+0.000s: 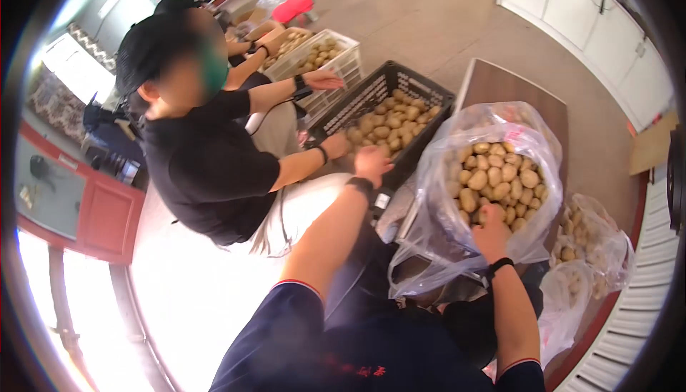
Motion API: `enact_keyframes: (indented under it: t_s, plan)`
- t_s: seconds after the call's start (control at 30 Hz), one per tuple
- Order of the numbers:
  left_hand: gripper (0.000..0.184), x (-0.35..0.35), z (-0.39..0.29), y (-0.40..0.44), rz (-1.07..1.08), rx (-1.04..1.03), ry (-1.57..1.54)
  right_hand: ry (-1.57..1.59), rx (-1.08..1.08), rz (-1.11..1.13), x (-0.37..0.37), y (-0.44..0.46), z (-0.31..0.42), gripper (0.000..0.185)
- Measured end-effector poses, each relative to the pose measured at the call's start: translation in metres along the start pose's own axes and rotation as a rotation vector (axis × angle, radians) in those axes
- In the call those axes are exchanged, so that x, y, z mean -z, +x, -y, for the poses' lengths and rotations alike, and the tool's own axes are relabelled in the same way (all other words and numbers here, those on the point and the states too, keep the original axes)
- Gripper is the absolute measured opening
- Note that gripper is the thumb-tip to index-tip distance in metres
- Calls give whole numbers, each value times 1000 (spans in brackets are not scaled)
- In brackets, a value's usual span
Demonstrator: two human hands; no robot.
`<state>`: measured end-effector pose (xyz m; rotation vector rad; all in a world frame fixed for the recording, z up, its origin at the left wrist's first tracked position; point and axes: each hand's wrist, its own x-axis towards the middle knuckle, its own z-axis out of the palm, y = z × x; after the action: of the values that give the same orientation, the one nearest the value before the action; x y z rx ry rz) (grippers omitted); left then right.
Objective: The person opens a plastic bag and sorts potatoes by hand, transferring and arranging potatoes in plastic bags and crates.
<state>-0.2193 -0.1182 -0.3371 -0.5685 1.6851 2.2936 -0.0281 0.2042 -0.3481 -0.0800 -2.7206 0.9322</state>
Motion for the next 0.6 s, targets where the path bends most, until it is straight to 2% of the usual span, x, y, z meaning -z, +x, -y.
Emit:
enact_keyframes:
  t_s: [0.03, 0.1, 0.13, 0.2, 0.23, 0.3, 0.33, 0.47, 0.6]
  plan:
    - [32, -22, -17, -24, -39, 20, 62, 14, 12, 20, -2, 1, -1, 42]
    - [36, -40, -28, -52, -74, 49, 111, 104, -141, -24, 5, 1, -6, 40]
    - [39, -47, -26, -57, 19, 30, 154, 95, -145, -30, 5, 5, -9, 40]
    - [42, -71, -16, -59, 234, 48, 234, 333, -170, -173, 1, 9, -29, 46]
    - [43, -75, -13, -62, 285, 46, 237, 441, -232, -141, -13, 11, -45, 47]
    - [44, -84, -7, -75, 382, 80, 286, 752, -437, -41, 7, 9, -30, 48]
    - [44, -89, -6, -78, 421, 99, 330, 965, -560, 27, 28, 15, 15, 48]
    - [49, -104, -2, -94, 609, 227, 491, 1279, -431, 137, 27, 17, 36, 49]
    - [51, -116, -5, -108, 794, 368, 478, 1342, -432, 169, 17, 15, 39, 50]
